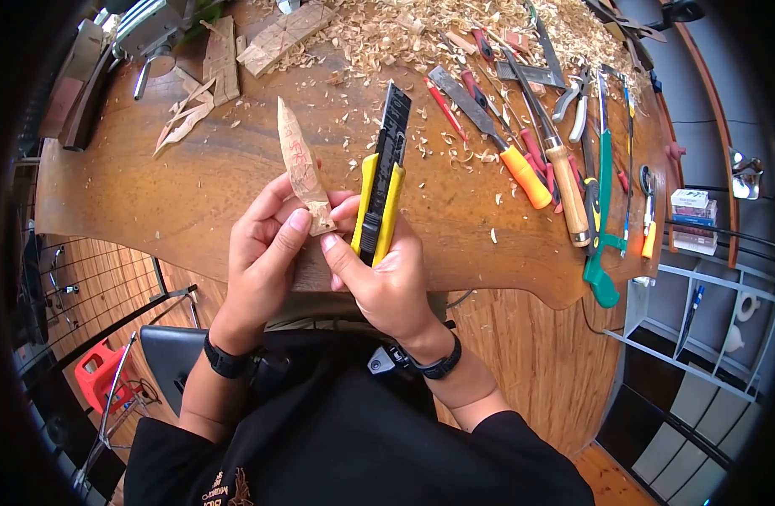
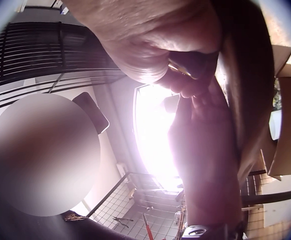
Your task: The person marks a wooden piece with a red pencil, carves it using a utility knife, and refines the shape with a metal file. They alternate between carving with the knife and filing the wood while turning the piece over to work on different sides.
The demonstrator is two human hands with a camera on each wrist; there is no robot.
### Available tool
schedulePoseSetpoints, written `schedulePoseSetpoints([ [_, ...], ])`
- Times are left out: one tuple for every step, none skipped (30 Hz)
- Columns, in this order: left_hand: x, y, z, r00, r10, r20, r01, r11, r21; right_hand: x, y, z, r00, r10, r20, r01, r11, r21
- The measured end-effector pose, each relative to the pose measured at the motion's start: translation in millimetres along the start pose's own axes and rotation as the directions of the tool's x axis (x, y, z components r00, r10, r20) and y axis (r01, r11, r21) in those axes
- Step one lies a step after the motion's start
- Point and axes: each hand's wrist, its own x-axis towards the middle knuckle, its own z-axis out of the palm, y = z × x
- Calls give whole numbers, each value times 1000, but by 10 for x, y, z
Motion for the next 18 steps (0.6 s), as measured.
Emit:
schedulePoseSetpoints([
  [-1, 9, 6, 1000, -1, 0, 1, 1000, -1, 0, -1, -2, 1000, 0, 4, 0, 1000, 10],
  [-2, 17, 15, 1000, -8, -3, 8, 1000, -24, 0, -5, -4, 1000, 1, 4, -1, 1000, 10],
  [-4, 20, 20, 1000, -15, -5, 15, 999, -47, 0, -14, -4, 1000, -1, 11, 0, 1000, 16],
  [-4, 19, 18, 1000, -16, -5, 15, 999, -47, 1, -22, -2, 1000, -2, 18, 2, 1000, 23],
  [-4, 19, 14, 1000, -23, 2, 23, 998, -65, 0, -27, 2, 1000, -2, 17, 1, 1000, 22],
  [-4, 20, 10, 1000, -30, 9, 31, 996, -82, 1, -32, 7, 1000, -3, 16, 3, 1000, 19],
  [-6, 19, 7, 999, -30, 9, 31, 996, -82, 0, -36, 11, 1000, -5, 15, 5, 1000, 16],
  [-7, 14, 4, 1000, -20, 8, 20, 998, -67, -1, -36, 12, 1000, -6, 14, 6, 1000, 16],
  [-8, 10, 3, 1000, -10, 7, 10, 999, -53, -3, -37, 14, 1000, -3, 9, 2, 1000, 19],
  [-6, 6, 2, 1000, -10, 7, 11, 999, -52, -4, -38, 16, 1000, 1, 3, -1, 1000, 22],
  [-2, 2, 1, 1000, -5, 0, 5, 999, -41, -5, -41, 21, 1000, 1, 3, -1, 1000, 23],
  [0, -1, 2, 1000, 0, -8, 0, 1000, -29, -5, -45, 25, 1000, -3, 1, 3, 1000, 24],
  [-1, 6, 7, 1000, -1, -7, 1, 1000, -29, -3, -49, 27, 1000, -7, 0, 7, 1000, 26],
  [-1, 22, 15, 1000, -12, 6, 12, 999, -50, -2, -55, 22, 1000, -6, -1, 6, 1000, 27],
  [-2, 36, 21, 1000, -22, 20, 24, 997, -70, 2, -63, 13, 1000, 6, 7, -6, 1000, 18],
  [-3, 47, 20, 1000, -23, 20, 25, 997, -69, 8, -68, 6, 1000, 18, 15, -18, 1000, 9],
  [-6, 59, 13, 999, -31, 29, 32, 998, -50, 12, -58, -5, 1000, 18, 15, -18, 1000, 10],
  [-9, 64, 9, 999, -39, 37, 40, 999, -31, 14, -39, -20, 999, 34, 12, -34, 998, 55],
])
